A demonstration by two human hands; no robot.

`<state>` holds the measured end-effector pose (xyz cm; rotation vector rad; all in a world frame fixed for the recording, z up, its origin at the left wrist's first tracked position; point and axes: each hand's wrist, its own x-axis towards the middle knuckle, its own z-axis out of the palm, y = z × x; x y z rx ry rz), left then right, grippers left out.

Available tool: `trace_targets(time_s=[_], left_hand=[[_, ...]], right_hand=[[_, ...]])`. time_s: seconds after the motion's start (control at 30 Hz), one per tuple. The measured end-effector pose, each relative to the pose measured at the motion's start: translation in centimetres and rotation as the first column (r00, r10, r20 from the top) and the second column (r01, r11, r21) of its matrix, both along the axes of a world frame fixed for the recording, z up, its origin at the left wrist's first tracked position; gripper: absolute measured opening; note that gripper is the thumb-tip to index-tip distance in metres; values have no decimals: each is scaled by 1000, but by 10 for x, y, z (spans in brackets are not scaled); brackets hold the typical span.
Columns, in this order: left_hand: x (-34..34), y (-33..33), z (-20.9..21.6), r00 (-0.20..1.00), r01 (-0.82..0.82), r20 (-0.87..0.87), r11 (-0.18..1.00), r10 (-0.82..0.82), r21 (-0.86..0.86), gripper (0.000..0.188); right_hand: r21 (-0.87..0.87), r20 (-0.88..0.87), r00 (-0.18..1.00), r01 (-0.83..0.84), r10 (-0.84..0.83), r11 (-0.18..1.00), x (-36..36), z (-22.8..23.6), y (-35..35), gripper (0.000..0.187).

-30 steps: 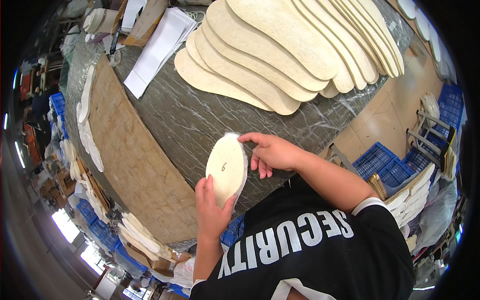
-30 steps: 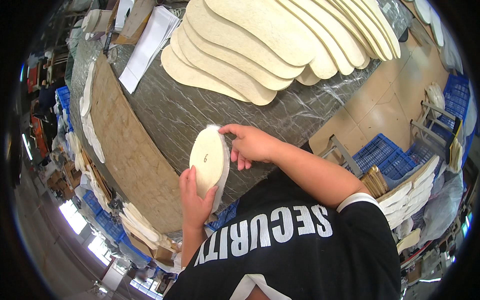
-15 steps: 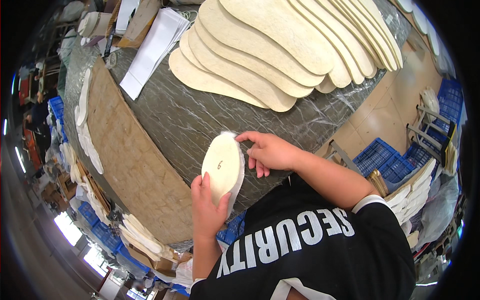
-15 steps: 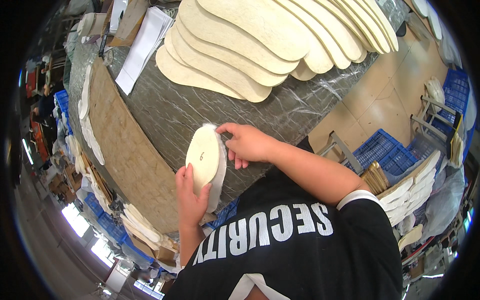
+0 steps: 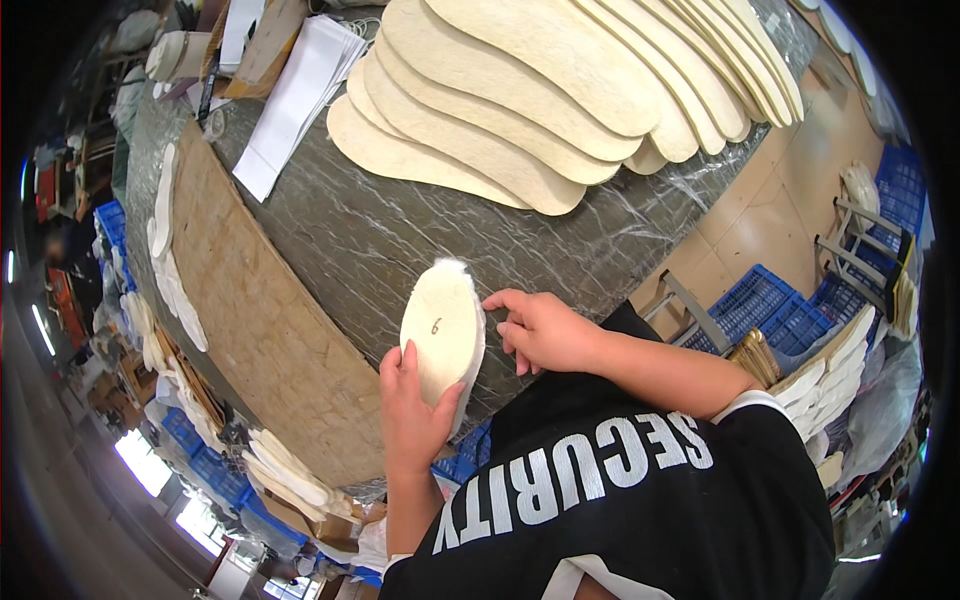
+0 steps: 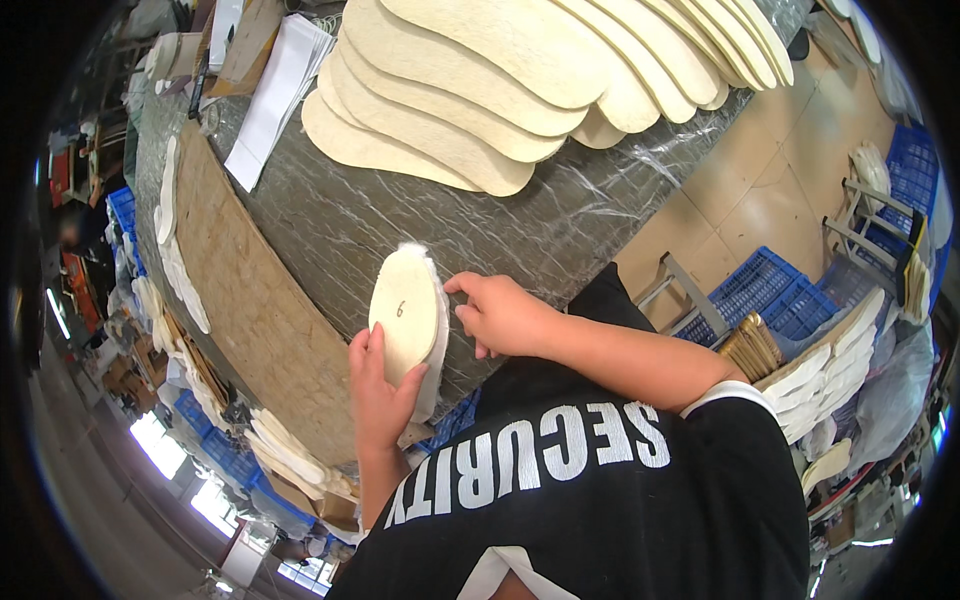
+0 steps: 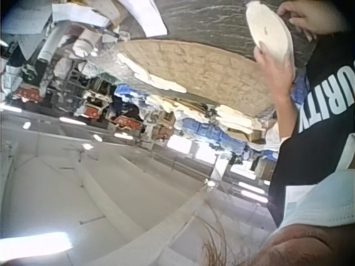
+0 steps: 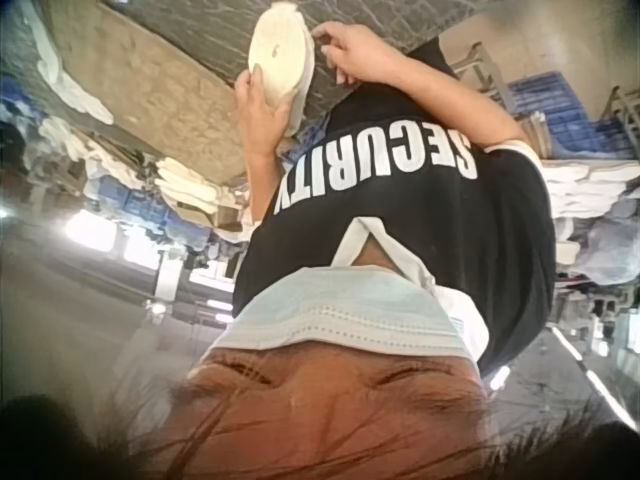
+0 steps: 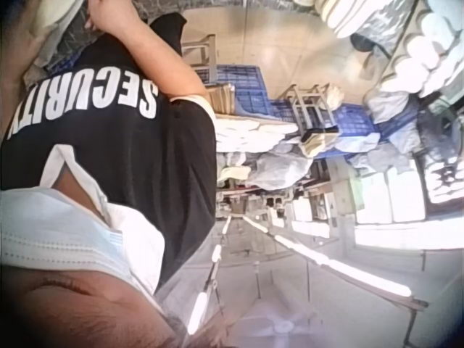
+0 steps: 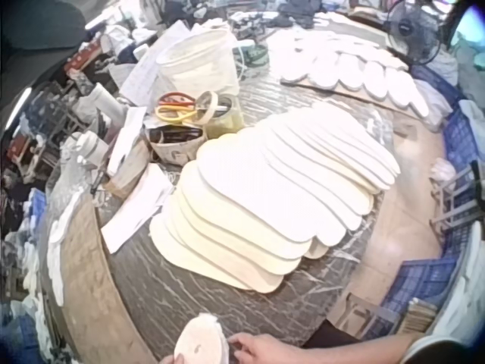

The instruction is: Assembling or preparing shoe insoles by aligning and pressing multiple layers together in a shoe manufacturing facility.

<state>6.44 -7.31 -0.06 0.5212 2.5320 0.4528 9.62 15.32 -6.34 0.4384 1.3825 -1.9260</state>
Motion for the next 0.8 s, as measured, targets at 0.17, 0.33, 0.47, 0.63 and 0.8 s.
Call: trace_targets(time_s=[0.17, 0.33, 0.47, 0.63, 0.8], left_hand=[[3, 7, 0, 995, -93, 40, 996, 93, -13, 79], [5, 10, -2, 996, -85, 24, 995, 87, -47, 82], [6, 11, -4, 997, -71, 9, 995, 72, -67, 84], [9, 16, -6, 999, -22, -42, 996, 18, -89, 88], [12, 15, -10, 999, -14, -45, 995, 9, -102, 89]], right_hand=[[6, 5, 1000, -18, 18, 1000, 0, 0, 0, 39], [-4, 14, 999, -34, 34, 999, -1, 1, 0, 40], [-9, 18, 999, -34, 34, 999, -1, 2, 0, 41], [-8, 8, 999, -38, 38, 999, -1, 1, 0, 41], [-10, -4, 999, -35, 35, 999, 0, -2, -1, 41]])
